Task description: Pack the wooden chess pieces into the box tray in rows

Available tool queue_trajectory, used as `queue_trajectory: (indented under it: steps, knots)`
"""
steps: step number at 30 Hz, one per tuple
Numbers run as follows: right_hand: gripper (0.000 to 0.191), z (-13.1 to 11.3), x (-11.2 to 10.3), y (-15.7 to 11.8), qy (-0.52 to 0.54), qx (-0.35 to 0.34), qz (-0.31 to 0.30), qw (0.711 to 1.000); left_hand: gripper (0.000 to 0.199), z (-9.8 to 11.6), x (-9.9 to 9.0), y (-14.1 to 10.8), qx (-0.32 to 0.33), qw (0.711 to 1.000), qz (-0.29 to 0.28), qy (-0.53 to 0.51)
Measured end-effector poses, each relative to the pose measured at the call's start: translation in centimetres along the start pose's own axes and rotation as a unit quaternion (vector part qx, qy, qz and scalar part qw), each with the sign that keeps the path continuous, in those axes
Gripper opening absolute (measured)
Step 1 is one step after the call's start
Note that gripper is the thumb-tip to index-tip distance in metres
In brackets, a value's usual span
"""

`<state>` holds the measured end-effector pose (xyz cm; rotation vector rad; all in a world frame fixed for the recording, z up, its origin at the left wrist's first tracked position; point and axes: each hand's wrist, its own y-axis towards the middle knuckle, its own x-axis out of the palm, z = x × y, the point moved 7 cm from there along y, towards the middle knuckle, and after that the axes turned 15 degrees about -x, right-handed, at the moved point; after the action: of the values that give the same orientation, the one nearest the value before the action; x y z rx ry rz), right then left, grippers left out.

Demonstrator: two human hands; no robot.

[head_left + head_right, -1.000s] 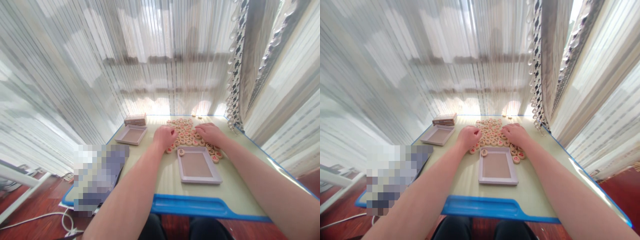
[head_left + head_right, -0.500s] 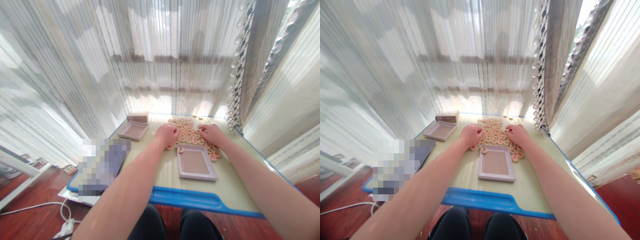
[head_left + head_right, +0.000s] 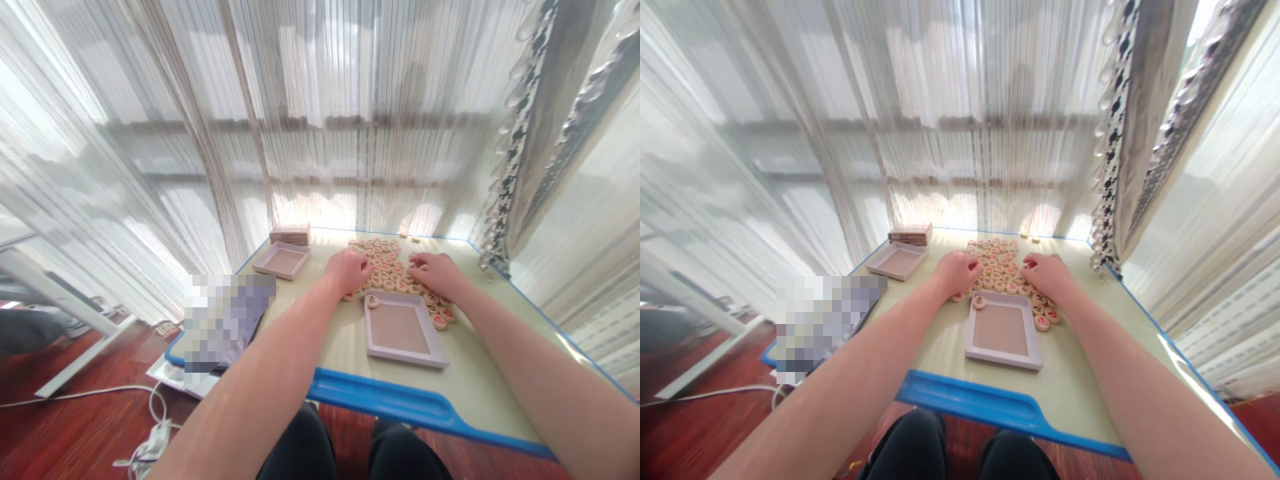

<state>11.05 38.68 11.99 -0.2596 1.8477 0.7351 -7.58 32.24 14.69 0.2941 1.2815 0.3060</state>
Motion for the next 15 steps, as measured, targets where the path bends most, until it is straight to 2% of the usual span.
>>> queue_trajectory:
  steps: [5,7,8,11,15]
  knots:
    - [0.029,-0.8,-1.2,-0.1,0.065,0.020,0.065,0.996,0.029,0.4,0.0,-0.3,0.019,1.000,-0.016,-0.013]
    - [0.027,-1.7,-2.1,-0.4,0.077,0.005,0.091,0.993,0.029,0.3,0.1,-0.4,0.025,1.000,-0.010,-0.013]
    - [0.026,-2.5,-2.4,-0.5,0.090,-0.015,0.084,0.992,0.030,0.3,0.1,-0.4,0.028,1.000,-0.008,-0.013]
    - [0.023,-6.4,-3.0,-1.3,0.148,-0.112,0.018,0.983,0.030,0.2,0.5,-0.2,0.033,0.999,-0.017,-0.013]
    - [0.020,-11.7,-2.0,-3.4,0.219,-0.192,-0.137,0.947,0.030,0.4,0.6,-0.2,0.043,0.999,-0.023,-0.018]
